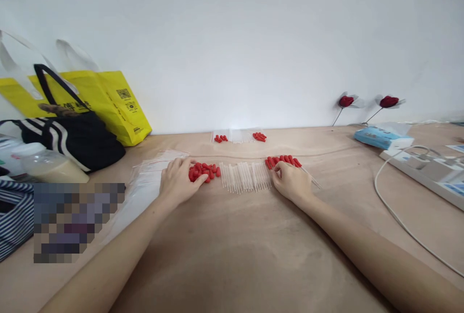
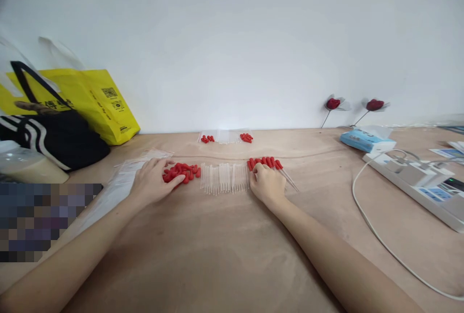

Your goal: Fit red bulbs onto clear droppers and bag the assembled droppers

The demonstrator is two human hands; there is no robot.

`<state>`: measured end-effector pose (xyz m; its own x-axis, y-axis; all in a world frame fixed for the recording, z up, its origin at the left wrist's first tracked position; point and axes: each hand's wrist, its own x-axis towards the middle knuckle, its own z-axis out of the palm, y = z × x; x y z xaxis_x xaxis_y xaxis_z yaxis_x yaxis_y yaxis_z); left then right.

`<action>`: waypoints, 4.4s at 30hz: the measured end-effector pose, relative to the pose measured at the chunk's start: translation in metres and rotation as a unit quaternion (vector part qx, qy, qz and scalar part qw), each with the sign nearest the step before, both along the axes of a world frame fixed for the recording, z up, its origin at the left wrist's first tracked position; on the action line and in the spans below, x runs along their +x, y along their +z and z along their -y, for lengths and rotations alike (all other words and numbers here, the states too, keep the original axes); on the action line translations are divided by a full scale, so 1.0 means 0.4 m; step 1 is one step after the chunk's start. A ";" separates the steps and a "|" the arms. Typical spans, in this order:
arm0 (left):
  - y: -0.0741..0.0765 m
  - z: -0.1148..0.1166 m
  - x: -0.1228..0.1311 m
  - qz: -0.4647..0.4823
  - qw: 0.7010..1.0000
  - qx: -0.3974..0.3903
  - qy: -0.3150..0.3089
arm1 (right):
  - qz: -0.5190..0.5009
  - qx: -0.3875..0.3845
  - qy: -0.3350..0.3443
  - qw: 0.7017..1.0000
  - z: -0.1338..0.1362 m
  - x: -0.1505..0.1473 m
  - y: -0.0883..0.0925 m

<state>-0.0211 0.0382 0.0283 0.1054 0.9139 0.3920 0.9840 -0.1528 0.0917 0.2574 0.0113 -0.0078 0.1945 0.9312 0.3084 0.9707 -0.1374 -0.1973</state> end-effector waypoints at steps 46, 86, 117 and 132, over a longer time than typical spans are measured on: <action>-0.094 0.139 0.152 0.165 0.909 -0.097 -0.370 | -0.071 -0.032 0.197 0.977 0.051 0.000 0.026; -0.107 0.126 0.151 0.157 0.924 0.020 -0.348 | -0.082 0.046 0.327 0.940 0.124 -0.057 -0.035; -0.102 0.163 0.166 0.081 0.907 0.022 -0.414 | 0.002 0.163 0.448 0.879 0.127 -0.056 -0.015; -0.111 0.139 0.159 0.136 0.909 -0.007 -0.394 | -0.048 0.131 0.437 0.889 0.114 -0.053 -0.022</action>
